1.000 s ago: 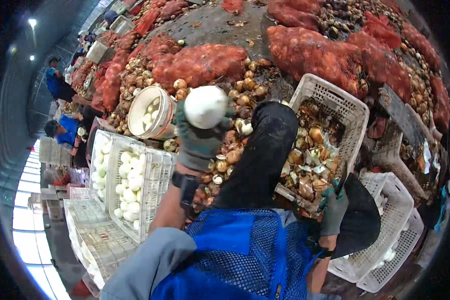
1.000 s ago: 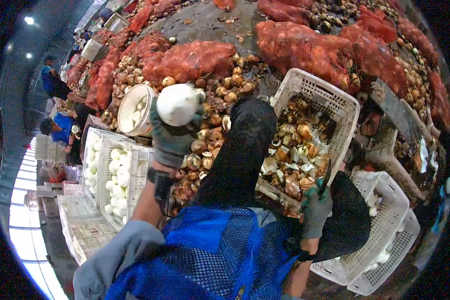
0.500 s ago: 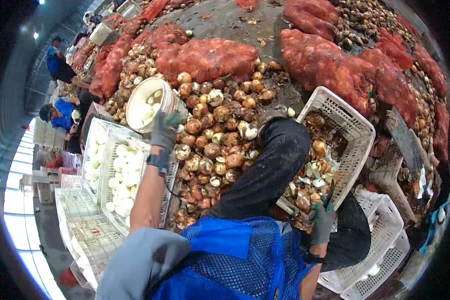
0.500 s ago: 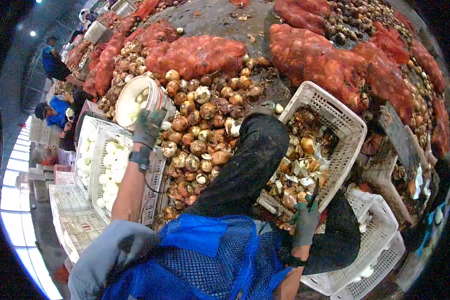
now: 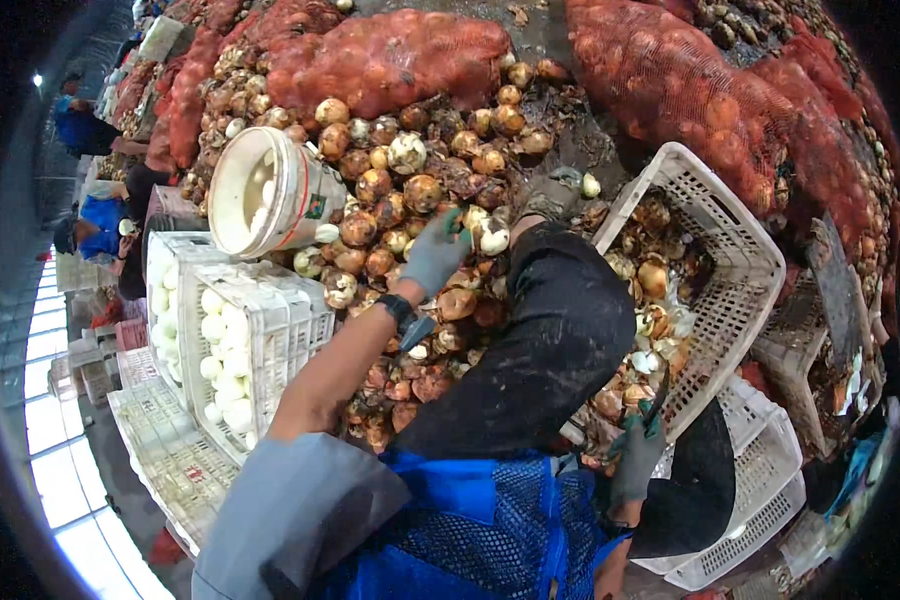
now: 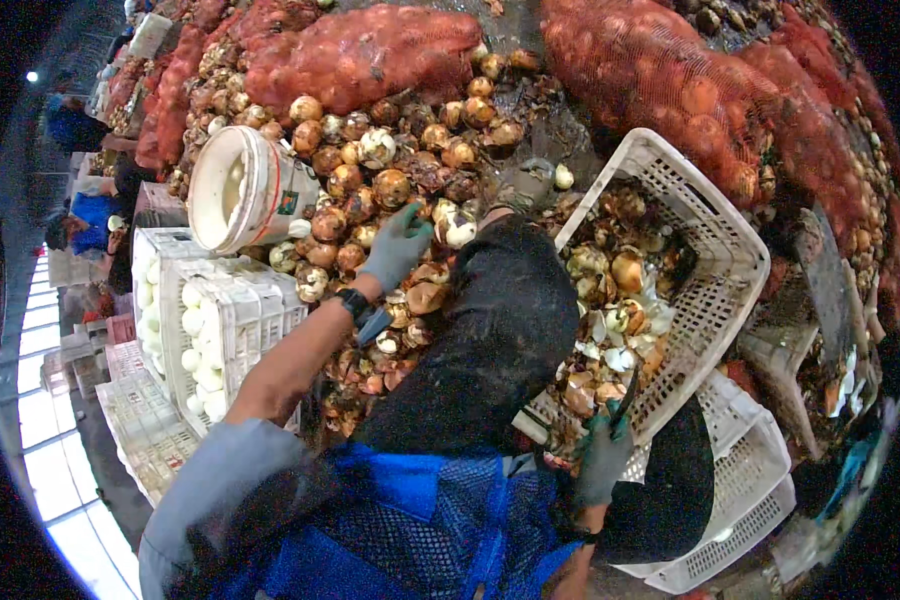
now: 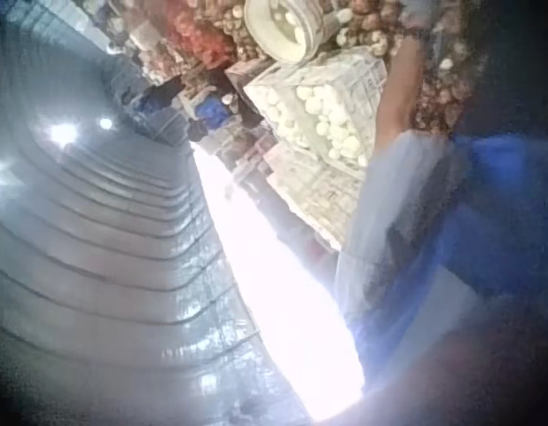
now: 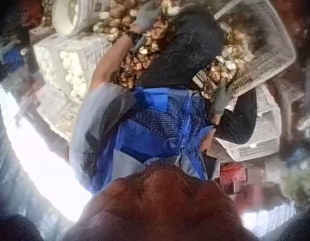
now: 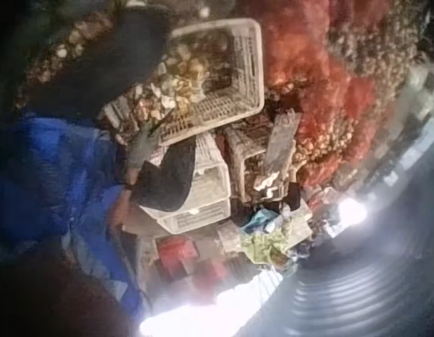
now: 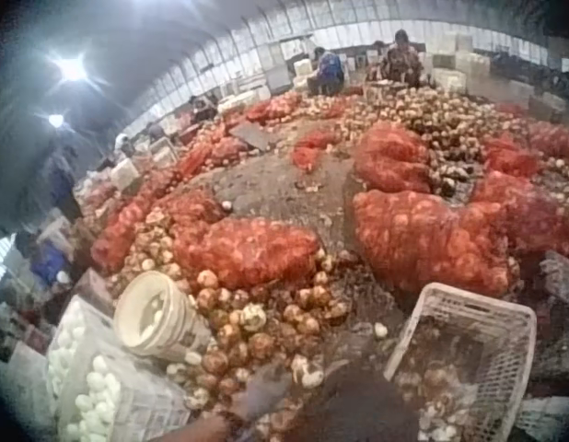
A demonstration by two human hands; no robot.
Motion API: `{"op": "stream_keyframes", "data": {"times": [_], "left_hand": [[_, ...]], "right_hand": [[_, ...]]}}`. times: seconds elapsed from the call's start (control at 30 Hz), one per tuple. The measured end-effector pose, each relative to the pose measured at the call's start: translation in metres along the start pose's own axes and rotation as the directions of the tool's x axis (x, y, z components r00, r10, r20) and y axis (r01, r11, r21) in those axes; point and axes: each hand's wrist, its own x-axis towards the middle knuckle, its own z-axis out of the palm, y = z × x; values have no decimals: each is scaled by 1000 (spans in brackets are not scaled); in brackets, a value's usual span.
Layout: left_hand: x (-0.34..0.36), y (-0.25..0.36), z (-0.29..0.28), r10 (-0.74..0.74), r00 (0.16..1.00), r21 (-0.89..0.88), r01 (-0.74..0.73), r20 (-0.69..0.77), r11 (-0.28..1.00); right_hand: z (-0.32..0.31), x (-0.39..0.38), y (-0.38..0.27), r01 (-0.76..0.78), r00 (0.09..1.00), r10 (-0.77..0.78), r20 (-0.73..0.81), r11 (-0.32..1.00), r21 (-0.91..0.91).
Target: Peel onions with a small knife and sort them into crates.
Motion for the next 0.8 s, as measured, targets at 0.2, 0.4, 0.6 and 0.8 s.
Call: {"op": "stream_keyframes", "data": {"times": [0.2,0.4,0.6,0.8], "left_hand": [[48,36,50,122,968,655,-240,221,717],[64,18,73,4,978,806,-173,207,566],[36,7,40,-41,995,-7,41,-87,999],[9,70,-1,129,976,-404,-191,-176,895]], "right_hand": [[-3,10,25,-23,999,21,-33,996,-88],[5,11,9,173,984,-177,13,943,-286],[22,-8,-58,18,999,-20,-26,997,-71],[11,-10,-119,205,975,-210,-73,977,-65]]}}
